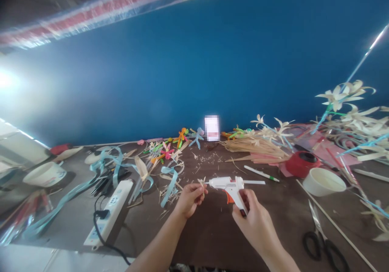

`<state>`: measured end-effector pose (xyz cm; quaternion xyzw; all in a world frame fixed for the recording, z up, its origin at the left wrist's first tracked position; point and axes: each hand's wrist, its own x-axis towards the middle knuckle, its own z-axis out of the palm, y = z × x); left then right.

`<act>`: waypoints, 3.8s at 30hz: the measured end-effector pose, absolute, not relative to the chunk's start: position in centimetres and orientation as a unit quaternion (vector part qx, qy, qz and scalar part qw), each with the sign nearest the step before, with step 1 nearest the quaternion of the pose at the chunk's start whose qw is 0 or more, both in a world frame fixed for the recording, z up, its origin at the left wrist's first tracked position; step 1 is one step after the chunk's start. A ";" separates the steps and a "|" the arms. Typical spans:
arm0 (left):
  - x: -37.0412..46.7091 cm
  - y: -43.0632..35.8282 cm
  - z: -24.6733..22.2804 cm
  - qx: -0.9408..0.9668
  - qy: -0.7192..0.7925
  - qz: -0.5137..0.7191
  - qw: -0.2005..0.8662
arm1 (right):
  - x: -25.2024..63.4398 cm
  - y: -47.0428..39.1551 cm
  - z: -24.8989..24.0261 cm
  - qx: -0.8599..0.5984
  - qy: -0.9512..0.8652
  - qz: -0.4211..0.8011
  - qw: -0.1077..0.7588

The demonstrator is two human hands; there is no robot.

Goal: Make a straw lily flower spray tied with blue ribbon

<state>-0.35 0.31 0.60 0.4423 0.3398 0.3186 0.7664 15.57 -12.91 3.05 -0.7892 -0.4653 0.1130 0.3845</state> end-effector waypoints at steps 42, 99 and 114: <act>-0.4 0.1 1.1 0.440 0.339 0.323 0.766 | 15.7 -13.2 4.3 -0.794 -0.499 0.077 0.339; -0.4 0.1 1.0 0.446 0.335 0.318 0.767 | 15.8 -13.1 5.1 -0.785 -0.513 0.054 0.342; -0.3 0.0 1.3 0.446 0.349 0.312 0.762 | 15.9 -13.2 4.9 -0.779 -0.516 0.054 0.353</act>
